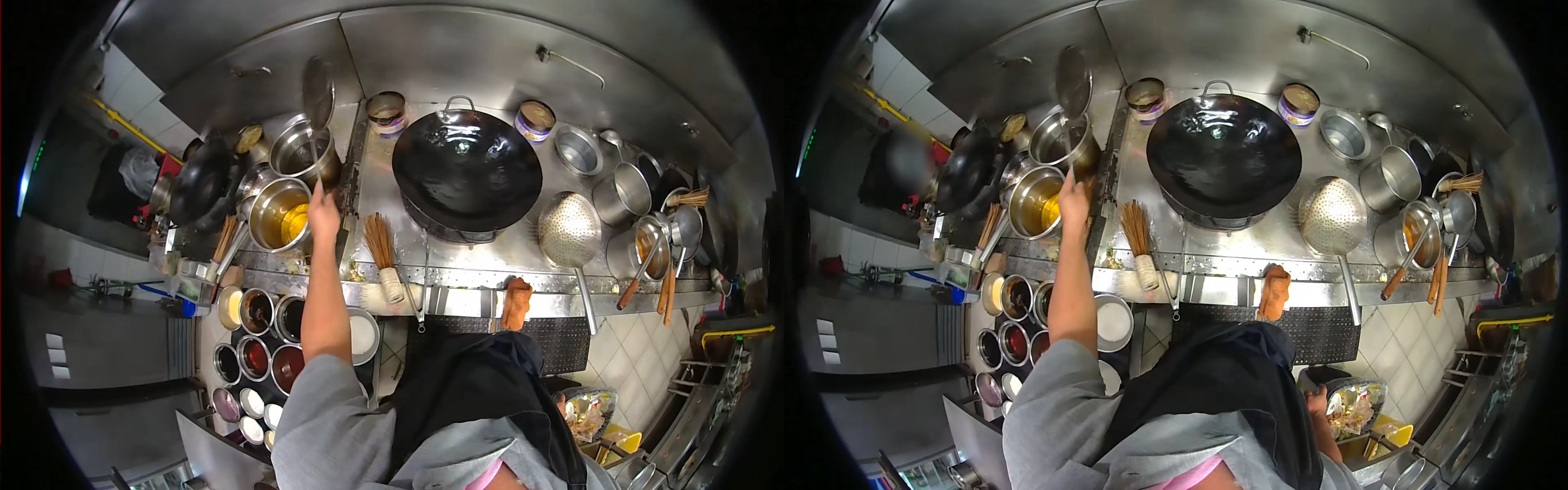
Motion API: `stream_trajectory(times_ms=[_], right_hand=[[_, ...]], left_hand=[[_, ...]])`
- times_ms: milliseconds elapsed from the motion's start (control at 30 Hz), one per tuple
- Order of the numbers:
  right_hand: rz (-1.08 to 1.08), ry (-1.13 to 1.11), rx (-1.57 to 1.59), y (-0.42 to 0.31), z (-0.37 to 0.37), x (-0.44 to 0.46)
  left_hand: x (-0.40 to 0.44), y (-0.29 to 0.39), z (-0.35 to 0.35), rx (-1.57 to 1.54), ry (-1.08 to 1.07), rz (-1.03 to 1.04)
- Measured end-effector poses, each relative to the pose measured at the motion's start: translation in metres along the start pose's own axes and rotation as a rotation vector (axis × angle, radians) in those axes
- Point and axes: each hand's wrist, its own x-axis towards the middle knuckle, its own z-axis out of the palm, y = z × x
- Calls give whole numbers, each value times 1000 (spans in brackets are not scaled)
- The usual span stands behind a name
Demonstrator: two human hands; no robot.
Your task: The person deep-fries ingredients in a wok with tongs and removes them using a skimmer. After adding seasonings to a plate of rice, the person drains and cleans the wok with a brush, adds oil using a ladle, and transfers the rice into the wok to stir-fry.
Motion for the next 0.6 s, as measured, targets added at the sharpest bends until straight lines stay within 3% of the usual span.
stream_trajectory(times_ms=[67, 133, 200, 233, 267, 300, 367, 400, 433, 500, 533, 600], right_hand=[[-24, -48, -135, -13, -12, -13], [-102, 17, -209, -10, -8, -3], [-161, -29, -93, -16, -15, 19], [-232, 7, -81, -10, -15, 34], [80, -146, 234, -45, -30, 22], [-6, -66, 225, -29, -24, 54], [-170, -147, 876, -58, -44, 70], [-114, -161, 924, -94, -70, 67], [-37, -167, 1165, -128, -93, 68], [-128, -127, 1424, -215, -139, 45], [-177, -264, 1547, -239, -159, 56], [-202, -338, 1723, -298, -185, 55]], left_hand=[[-9, 75, -55, -360, -103, -873], [-16, 57, -78, -528, -60, -1008], [-14, 44, -98, -562, -108, -1104], [-14, 31, -105, -545, -162, -1121], [-13, 19, -112, -525, -211, -1135], [-12, 18, -119, -488, -221, -1126], [-4, 48, -125, -369, -236, -1155], [-3, 62, -127, -309, -238, -1172], [-2, 57, -133, -219, -278, -1144], [-13, 34, -133, 184, -99, -659], [-18, 31, -134, 380, 2, -412], [-31, 94, -117, 203, 275, -388]])
